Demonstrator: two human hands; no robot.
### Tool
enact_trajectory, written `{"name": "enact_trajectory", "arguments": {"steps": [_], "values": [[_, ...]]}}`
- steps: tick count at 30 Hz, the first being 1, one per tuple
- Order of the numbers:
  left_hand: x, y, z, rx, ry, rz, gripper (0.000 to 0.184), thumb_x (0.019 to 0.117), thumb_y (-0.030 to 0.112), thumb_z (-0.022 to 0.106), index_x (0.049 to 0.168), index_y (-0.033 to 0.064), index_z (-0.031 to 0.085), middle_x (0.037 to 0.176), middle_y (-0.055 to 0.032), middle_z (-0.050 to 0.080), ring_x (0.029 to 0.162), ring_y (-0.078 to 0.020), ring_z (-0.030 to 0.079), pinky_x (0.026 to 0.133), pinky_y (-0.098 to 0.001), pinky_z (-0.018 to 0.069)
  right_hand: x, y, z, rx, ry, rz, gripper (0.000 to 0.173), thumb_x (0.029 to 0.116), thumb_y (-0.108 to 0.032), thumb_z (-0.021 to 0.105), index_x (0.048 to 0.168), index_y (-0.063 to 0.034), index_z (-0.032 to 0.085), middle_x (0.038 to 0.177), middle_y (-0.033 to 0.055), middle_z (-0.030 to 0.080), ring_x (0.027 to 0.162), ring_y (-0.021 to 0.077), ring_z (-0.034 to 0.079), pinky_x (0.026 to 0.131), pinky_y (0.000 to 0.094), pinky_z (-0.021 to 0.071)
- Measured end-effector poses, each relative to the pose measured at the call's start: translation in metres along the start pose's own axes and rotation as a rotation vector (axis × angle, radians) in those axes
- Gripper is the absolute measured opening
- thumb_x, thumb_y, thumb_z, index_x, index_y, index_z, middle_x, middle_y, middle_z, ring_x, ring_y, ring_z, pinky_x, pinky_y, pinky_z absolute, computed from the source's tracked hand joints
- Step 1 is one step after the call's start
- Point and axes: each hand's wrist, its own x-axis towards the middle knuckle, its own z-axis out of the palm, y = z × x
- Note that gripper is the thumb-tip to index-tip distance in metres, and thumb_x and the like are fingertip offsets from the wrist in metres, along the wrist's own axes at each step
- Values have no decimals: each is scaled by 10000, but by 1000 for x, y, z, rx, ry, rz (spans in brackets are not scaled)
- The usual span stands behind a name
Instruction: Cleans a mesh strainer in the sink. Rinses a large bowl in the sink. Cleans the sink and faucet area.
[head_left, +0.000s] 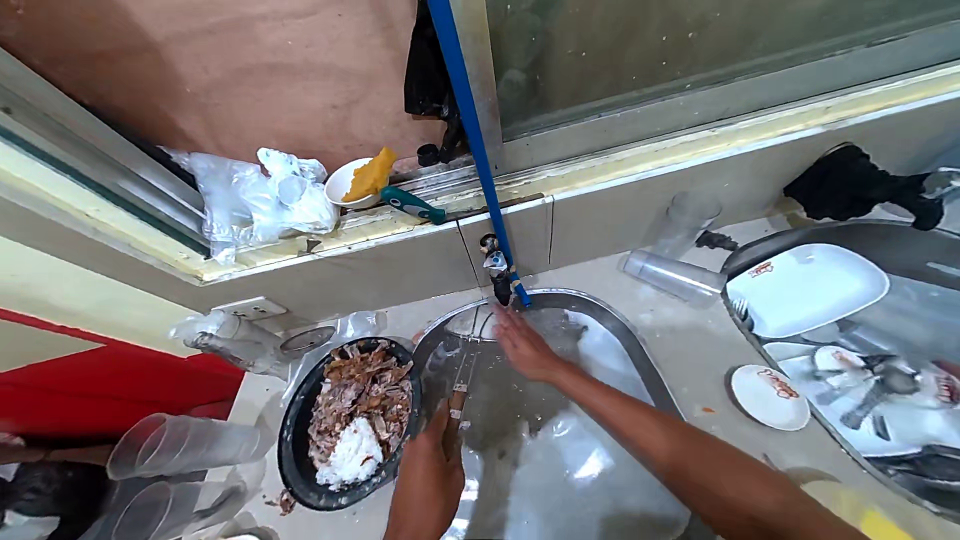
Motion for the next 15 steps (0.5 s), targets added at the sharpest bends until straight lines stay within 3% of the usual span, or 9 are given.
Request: {"name": "enact_trajectory", "arguments": {"steps": [2,4,5,7,11,13,15], "values": [[-11,2,5,-2,-31,-13,602,962,143,638,1534,69,467,1020,-160,738,872,-302,725,845,-515,584,0,11,2,46,-38,30,548,1138,-339,264,1593,-47,354,1638,169,368,1523,297,349,1262,490,273],[-19,6,13,-16,-35,-16,628,947,113,647,1540,46,452,1026,-179,739,884,-316,729,856,-519,583,1,5,1,72,0,148,530,1141,-305,255,1523,17,433,1559,232,456,1461,358,431,1213,535,332],[-19,5,17,-26,-19,-10,634,938,99,647,1537,30,451,1020,-181,740,879,-315,731,855,-515,585,-1,-4,6,17,31,122,523,1129,-292,274,1533,5,425,1565,219,451,1468,349,421,1219,527,330],[-21,5,24,-53,-2,-8,633,941,97,644,1534,5,442,1006,-181,739,858,-311,729,842,-510,589,-4,-16,13,-88,-9,25,543,1119,-316,271,1590,-64,370,1634,149,382,1532,286,328,1271,482,241],[-37,8,28,-78,0,2,641,952,109,637,1541,-13,419,977,-181,739,827,-315,726,826,-509,587,7,-8,1,39,-20,195,520,1136,-333,274,1471,-24,524,1486,218,541,1395,368,507,1158,580,390],[-37,1,31,-108,72,25,632,939,104,649,1522,-31,444,958,-186,745,792,-309,730,799,-512,597,7,-23,3,-110,-22,23,517,1120,-322,284,1543,-78,453,1576,145,467,1479,297,414,1231,507,317],[-41,-5,32,-124,80,27,640,933,96,655,1524,-26,444,958,-180,742,778,-290,723,788,-498,598,15,-12,6,-93,-43,-37,493,1126,-318,295,1539,-119,475,1556,115,499,1457,271,450,1223,497,341]]}}
